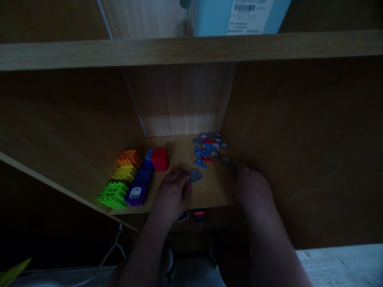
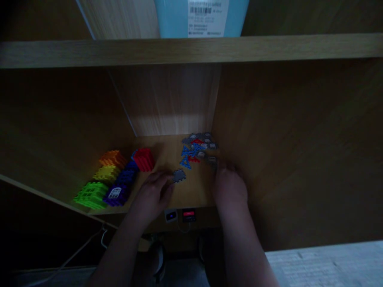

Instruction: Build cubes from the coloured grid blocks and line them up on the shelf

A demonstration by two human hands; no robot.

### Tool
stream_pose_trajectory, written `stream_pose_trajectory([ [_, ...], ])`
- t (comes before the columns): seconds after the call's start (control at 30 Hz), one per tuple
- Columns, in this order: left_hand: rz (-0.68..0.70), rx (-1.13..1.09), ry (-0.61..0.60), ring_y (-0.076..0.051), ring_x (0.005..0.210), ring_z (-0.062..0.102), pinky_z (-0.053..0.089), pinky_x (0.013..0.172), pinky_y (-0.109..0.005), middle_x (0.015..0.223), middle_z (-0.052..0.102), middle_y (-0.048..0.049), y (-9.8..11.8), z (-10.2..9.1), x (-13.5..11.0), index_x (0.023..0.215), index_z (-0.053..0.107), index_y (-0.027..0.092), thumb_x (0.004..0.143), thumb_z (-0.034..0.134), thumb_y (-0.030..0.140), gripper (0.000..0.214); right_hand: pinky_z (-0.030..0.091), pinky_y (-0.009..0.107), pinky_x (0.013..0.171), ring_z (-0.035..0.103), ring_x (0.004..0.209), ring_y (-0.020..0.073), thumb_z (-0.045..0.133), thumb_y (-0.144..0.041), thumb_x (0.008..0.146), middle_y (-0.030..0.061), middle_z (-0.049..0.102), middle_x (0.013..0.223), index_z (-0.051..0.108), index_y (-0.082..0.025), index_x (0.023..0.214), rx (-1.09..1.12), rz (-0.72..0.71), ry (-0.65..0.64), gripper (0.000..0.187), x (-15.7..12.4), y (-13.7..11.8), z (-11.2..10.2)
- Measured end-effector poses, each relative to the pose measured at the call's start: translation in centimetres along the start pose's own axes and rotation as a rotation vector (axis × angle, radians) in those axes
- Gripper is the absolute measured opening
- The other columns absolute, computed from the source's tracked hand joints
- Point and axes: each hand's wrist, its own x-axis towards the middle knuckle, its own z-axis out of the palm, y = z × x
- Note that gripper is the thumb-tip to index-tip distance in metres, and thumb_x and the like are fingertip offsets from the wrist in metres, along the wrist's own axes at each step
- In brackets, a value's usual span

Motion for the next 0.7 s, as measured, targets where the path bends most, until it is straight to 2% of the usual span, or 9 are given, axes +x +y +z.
stream_pose_trajectory([
  [0.1, -0.009, -0.001, -0.008, -0.031, 0.124, 0.070, 0.057, 0.114, -0.056, 0.130, 0.075, -0.0100, 0.0, -0.2, -0.1, 0.121, 0.072, 0.024, 0.102, 0.066, 0.022, 0.019, 0.056, 0.036, 0.074, 0.081, 0.093, 0.0313, 0.046, -0.006, 0.102, 0.0209, 0.080, 0.106, 0.071, -0.013, 0.133, -0.003, 0.001, -0.061, 0.041, 0.1, -0.3, 0.7],
  [0.23, 0.068, 0.008, -0.043, -0.031, 0.135, 0.066, 0.053, 0.119, -0.058, 0.141, 0.074, -0.0082, -0.3, -0.1, -0.2, 0.134, 0.071, 0.031, 0.105, 0.066, 0.028, 0.030, 0.056, 0.037, 0.070, 0.081, 0.087, 0.0317, 0.052, -0.008, 0.098, 0.0207, 0.080, 0.106, 0.074, -0.016, 0.128, 0.041, -0.016, -0.014, 0.038, 0.4, 0.3, 1.4],
  [0.3, 0.089, 0.004, -0.053, -0.031, 0.139, 0.065, 0.051, 0.121, -0.058, 0.145, 0.072, -0.0078, -0.4, -0.1, -0.2, 0.133, 0.072, 0.032, 0.105, 0.065, 0.029, 0.029, 0.056, 0.036, 0.069, 0.081, 0.086, 0.0310, 0.054, -0.009, 0.097, 0.0203, 0.080, 0.104, 0.077, -0.017, 0.123, 0.051, -0.030, -0.004, 0.035, 0.6, 0.7, 1.6],
  [0.47, 0.038, -0.023, -0.031, -0.030, 0.125, 0.070, 0.056, 0.114, -0.055, 0.127, 0.077, -0.0081, -0.2, -0.2, -0.1, 0.115, 0.072, 0.027, 0.104, 0.066, 0.028, 0.013, 0.058, 0.039, 0.076, 0.080, 0.090, 0.0316, 0.058, -0.016, 0.100, 0.0243, 0.078, 0.111, 0.078, -0.016, 0.114, 0.037, -0.071, 0.015, 0.025, 0.8, 0.9, 2.0],
  [0.6, -0.006, -0.041, -0.015, -0.031, 0.119, 0.071, 0.057, 0.109, -0.055, 0.122, 0.076, -0.0088, -0.1, -0.1, -0.1, 0.111, 0.069, 0.025, 0.101, 0.069, 0.025, 0.010, 0.056, 0.039, 0.076, 0.080, 0.091, 0.0324, 0.058, -0.022, 0.104, 0.0201, 0.080, 0.104, 0.074, -0.017, 0.113, 0.048, -0.045, -0.041, 0.019, 0.8, 0.6, 1.8],
  [0.7, -0.014, -0.050, -0.019, -0.031, 0.119, 0.071, 0.057, 0.110, -0.056, 0.121, 0.075, -0.0092, -0.2, 0.1, -0.1, 0.112, 0.068, 0.024, 0.101, 0.068, 0.023, 0.010, 0.055, 0.037, 0.075, 0.080, 0.092, 0.0326, 0.065, -0.030, 0.102, 0.0203, 0.080, 0.104, 0.070, -0.014, 0.119, 0.082, -0.010, 0.005, 0.024, 0.8, 0.5, 1.4],
])
